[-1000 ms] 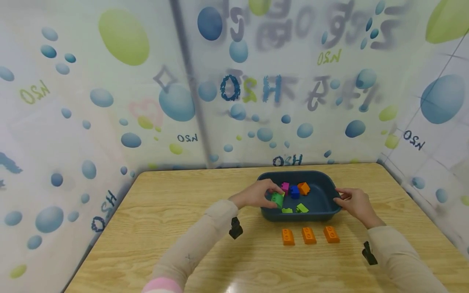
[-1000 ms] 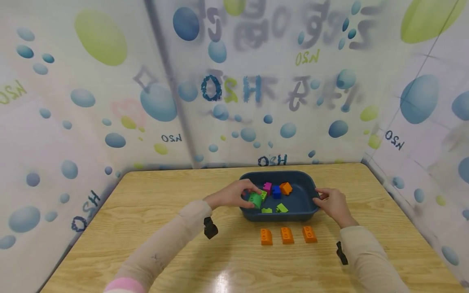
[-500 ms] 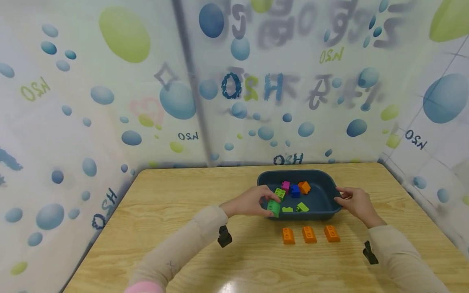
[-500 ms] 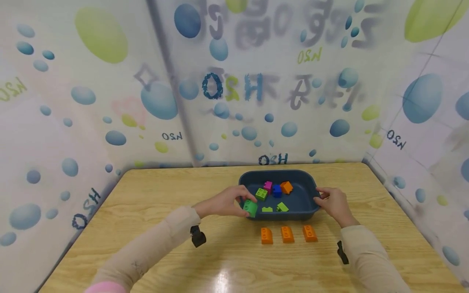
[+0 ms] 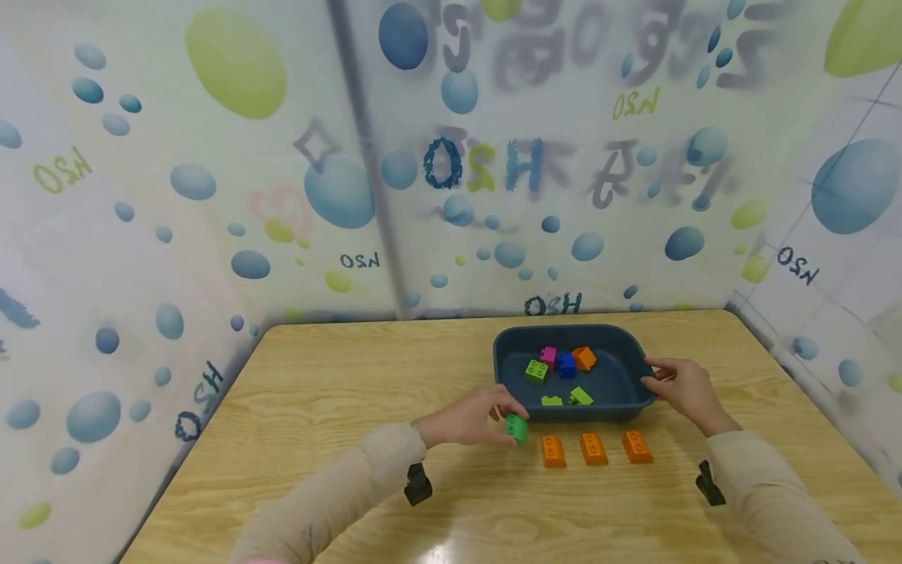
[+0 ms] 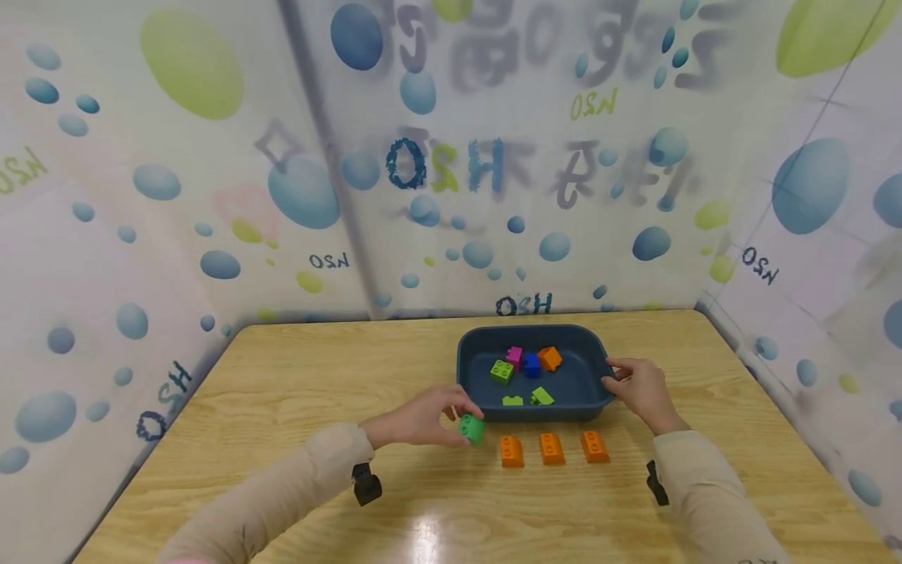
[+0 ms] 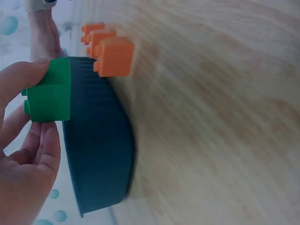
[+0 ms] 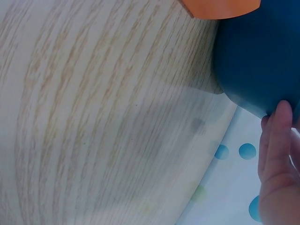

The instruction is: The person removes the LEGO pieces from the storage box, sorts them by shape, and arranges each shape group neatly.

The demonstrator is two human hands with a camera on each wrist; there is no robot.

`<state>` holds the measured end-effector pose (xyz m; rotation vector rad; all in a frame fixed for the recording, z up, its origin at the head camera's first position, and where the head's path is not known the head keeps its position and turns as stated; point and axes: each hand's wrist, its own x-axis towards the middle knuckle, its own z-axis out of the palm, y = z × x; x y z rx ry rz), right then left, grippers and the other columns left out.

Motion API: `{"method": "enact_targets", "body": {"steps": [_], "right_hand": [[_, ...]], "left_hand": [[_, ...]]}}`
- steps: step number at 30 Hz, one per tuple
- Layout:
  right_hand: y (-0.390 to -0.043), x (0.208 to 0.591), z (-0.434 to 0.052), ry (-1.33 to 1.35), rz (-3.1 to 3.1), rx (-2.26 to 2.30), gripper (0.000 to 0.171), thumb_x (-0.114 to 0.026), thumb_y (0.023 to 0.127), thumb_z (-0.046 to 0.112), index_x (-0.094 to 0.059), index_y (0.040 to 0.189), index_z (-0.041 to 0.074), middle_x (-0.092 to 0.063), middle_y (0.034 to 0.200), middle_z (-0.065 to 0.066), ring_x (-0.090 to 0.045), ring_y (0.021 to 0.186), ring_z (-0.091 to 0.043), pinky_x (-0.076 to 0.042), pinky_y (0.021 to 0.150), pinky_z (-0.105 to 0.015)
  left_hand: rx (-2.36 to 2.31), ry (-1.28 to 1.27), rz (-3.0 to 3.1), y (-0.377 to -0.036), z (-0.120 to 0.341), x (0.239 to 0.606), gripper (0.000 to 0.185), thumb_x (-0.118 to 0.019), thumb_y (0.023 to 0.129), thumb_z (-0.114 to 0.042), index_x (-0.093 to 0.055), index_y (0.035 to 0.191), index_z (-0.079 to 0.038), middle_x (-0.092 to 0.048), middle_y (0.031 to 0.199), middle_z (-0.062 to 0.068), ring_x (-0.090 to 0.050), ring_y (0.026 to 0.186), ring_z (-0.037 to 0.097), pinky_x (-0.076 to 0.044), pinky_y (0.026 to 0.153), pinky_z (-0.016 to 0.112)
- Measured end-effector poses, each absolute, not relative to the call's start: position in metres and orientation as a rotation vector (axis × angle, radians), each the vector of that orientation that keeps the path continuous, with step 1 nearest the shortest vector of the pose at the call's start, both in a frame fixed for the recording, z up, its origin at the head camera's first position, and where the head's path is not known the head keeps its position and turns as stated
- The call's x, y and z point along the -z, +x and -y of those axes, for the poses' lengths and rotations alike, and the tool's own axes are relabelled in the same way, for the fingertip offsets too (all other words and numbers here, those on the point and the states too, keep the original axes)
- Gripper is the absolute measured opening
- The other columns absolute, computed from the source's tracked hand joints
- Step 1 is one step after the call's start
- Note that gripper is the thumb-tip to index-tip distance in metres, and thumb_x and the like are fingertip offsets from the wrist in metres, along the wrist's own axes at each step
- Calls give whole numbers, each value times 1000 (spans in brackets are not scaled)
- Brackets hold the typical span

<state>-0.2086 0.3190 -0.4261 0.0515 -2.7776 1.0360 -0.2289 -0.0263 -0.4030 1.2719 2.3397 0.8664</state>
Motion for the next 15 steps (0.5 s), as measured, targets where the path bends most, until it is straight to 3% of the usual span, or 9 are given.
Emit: {"method": "enact_targets", "body": {"steps": [15], "right_hand": [[-211,429,-321,47,2769,-1044,40,-63,78,6,-54,112,-13,-58,85,-24,-58,68,-26,-47,49,-26]], "left_hand": [[-809,1272,-2421,-219,30,440,38,-73,73,-21,-63,107,-8,-56,94,-6,-49,82,6,-40,71,15]]}}
